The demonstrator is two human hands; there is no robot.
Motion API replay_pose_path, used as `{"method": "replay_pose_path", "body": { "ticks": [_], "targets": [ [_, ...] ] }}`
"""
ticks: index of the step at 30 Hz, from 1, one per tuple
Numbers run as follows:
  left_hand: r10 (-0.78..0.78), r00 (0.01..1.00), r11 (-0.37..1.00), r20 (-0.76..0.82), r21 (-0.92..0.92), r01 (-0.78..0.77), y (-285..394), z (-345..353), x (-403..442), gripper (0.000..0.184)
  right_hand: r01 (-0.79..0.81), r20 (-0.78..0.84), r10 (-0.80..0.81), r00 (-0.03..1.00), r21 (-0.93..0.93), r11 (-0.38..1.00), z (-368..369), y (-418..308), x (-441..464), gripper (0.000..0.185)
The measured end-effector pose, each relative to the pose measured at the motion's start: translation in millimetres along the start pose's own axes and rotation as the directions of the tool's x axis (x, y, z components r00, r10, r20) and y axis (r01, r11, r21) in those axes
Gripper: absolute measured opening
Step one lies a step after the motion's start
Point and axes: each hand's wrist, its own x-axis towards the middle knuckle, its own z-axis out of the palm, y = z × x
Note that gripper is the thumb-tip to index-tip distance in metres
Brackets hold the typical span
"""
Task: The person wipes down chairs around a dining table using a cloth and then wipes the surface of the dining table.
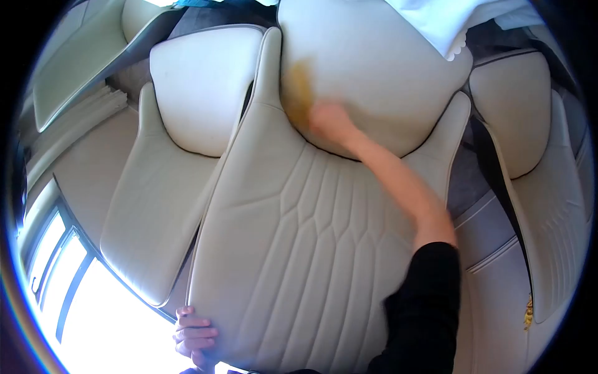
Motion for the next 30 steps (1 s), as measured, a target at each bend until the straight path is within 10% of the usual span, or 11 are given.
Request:
{"method": "replay_pose_path", "body": {
  "ticks": [1,4,7,8,9,11,16,18,19,24,30],
  "targets": [
    [0.076,0.994,0.997,-0.076,-0.006,-0.076,-4,3,-4,0.026,0.387,-0.161,-0.365,0.917,0.141,0.911,-28,0,-15,0.012],
    [0.077,0.997,0.997,0.010,0.019,-0.078,-4,2,0,0.026,0.385,0.108,-0.584,0.804,0.655,0.651,12,44,-62,0.009],
    [0.133,0.990,0.991,0.046,-0.022,-0.132,-9,6,7,0.027,-0.095,0.236,-0.017,0.972,0.454,0.886,38,172,-106,0.009],
    [0.102,0.989,0.995,0.104,-0.022,-0.100,-4,4,12,0.028,-0.472,0.320,0.399,0.859,0.196,0.859,73,219,-133,0.012],
    [0.135,0.989,0.990,0.060,-0.037,-0.133,-2,-1,17,0.028,-0.876,0.315,0.819,0.480,0.218,0.430,66,267,-152,0.023],
    [0.148,0.989,0.986,0.026,-0.083,-0.146,-3,6,27,0.028,-0.975,0.317,0.941,-0.121,0.141,-0.173,-19,287,-153,0.036],
    [0.225,0.967,0.939,-0.122,-0.236,-0.248,-19,15,28,0.024,-0.837,0.408,0.732,0.545,0.307,0.453,-109,224,-146,0.023],
    [0.215,0.969,0.941,-0.125,-0.240,-0.240,-22,15,28,0.017,-0.672,0.569,0.377,0.731,0.695,0.255,-144,166,-144,0.021],
    [0.196,0.975,0.946,-0.109,-0.242,-0.217,-25,16,27,0.014,-0.723,0.674,0.299,0.675,0.685,0.090,-190,128,-133,0.022],
    [0.387,0.915,0.922,0.116,-0.019,-0.387,-29,-6,27,0.024,-0.823,0.851,0.202,0.484,0.365,0.435,-295,56,-122,0.030],
    [0.271,0.940,0.952,0.204,0.084,-0.293,-76,-100,-5,0.033,-0.889,0.668,0.588,0.455,0.300,0.347,-374,46,-153,0.034]
  ]
}}
